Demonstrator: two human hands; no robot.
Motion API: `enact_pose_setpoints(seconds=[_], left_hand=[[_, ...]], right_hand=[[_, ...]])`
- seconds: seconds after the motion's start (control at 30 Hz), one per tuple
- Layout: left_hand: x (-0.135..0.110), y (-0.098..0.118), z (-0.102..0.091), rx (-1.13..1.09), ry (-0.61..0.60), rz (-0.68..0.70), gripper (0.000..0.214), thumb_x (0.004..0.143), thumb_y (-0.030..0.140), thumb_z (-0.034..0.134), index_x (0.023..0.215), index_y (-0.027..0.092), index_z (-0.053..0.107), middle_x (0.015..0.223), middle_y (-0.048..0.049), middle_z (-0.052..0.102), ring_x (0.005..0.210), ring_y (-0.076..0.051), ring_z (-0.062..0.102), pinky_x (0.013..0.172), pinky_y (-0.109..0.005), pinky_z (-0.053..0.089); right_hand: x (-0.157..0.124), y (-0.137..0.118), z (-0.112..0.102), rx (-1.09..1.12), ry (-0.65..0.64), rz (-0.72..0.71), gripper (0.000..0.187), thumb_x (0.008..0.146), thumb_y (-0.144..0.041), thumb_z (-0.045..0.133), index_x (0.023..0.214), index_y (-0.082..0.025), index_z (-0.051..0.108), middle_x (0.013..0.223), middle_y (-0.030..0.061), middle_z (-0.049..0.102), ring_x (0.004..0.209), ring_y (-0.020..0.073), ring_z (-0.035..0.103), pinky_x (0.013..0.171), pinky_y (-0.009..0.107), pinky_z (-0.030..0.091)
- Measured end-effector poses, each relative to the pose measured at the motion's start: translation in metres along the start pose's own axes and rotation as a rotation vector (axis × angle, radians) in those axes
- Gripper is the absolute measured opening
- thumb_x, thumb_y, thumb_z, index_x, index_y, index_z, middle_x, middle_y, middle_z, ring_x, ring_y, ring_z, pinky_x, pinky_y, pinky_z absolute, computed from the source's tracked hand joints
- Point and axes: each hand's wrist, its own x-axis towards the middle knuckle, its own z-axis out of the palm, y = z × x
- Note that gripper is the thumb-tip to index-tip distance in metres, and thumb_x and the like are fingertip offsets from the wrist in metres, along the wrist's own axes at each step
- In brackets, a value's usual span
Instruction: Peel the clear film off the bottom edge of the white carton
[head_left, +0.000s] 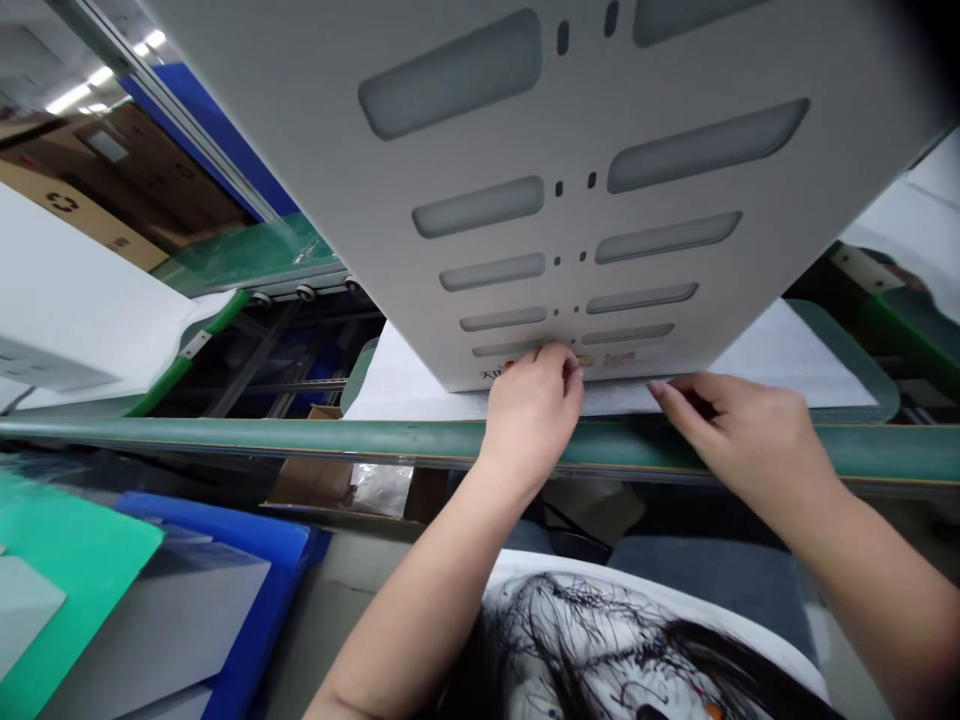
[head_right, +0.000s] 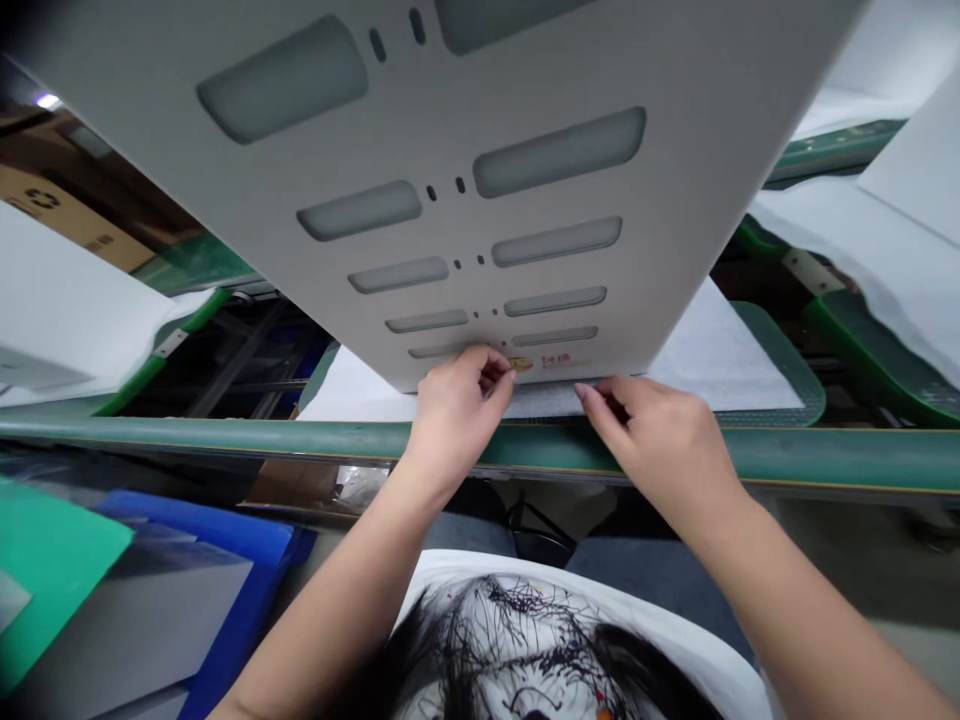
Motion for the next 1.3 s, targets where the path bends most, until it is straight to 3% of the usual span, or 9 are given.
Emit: enact_pose_setpoints(seconds=[0.13,0.43,0.83,1.1,1.3], left_hand=[[0.002,-0.002,0.004,-0.003,0.051,0.016,0.006,0.079,0.016,0.050,0.080,0.016,0.056,0.077,-0.0006,0.062,0.069,-0.012,0.057,0.064,-0.025,0.042],[0.004,-0.004,0.009,-0.008,0.079,0.021,0.008,0.080,0.016,0.049,0.079,0.015,0.056,0.079,-0.0012,0.063,0.071,-0.013,0.058,0.066,-0.025,0.043],[0.006,-0.003,0.009,-0.011,0.092,0.007,0.008,0.080,0.016,0.049,0.080,0.015,0.058,0.079,-0.0010,0.063,0.069,-0.012,0.058,0.065,-0.025,0.044],[0.006,-0.006,0.009,-0.023,0.090,0.019,0.008,0.080,0.016,0.050,0.079,0.015,0.058,0.078,-0.0007,0.063,0.069,-0.012,0.058,0.065,-0.025,0.044],[0.007,-0.006,0.010,-0.029,0.099,0.028,0.009,0.080,0.017,0.049,0.079,0.015,0.058,0.077,-0.0010,0.063,0.069,-0.012,0.058,0.065,-0.024,0.043]], right_hand=[[0.011,0.008,0.005,0.005,-0.071,0.098,0.033,0.085,-0.041,0.045,0.069,-0.017,0.061,0.051,0.0006,0.054,0.046,0.0122,0.050,0.045,0.023,0.030],[0.019,0.011,0.012,-0.019,-0.133,0.167,0.039,0.084,-0.046,0.043,0.067,-0.016,0.062,0.045,0.0034,0.048,0.040,0.0119,0.040,0.043,0.024,0.024],[0.034,0.000,0.031,-0.175,-0.084,0.074,0.045,0.087,-0.043,0.037,0.068,-0.014,0.066,0.062,0.0077,0.059,0.051,0.0169,0.050,0.049,0.026,0.021],[0.028,0.020,0.019,-0.177,-0.043,0.041,0.050,0.087,-0.046,0.037,0.062,-0.012,0.063,0.056,0.0083,0.057,0.046,0.0167,0.046,0.048,0.026,0.024],[0.034,0.008,0.026,-0.174,-0.017,-0.005,0.052,0.088,-0.044,0.031,0.059,-0.013,0.061,0.054,0.0064,0.056,0.047,0.0152,0.048,0.047,0.025,0.022]])
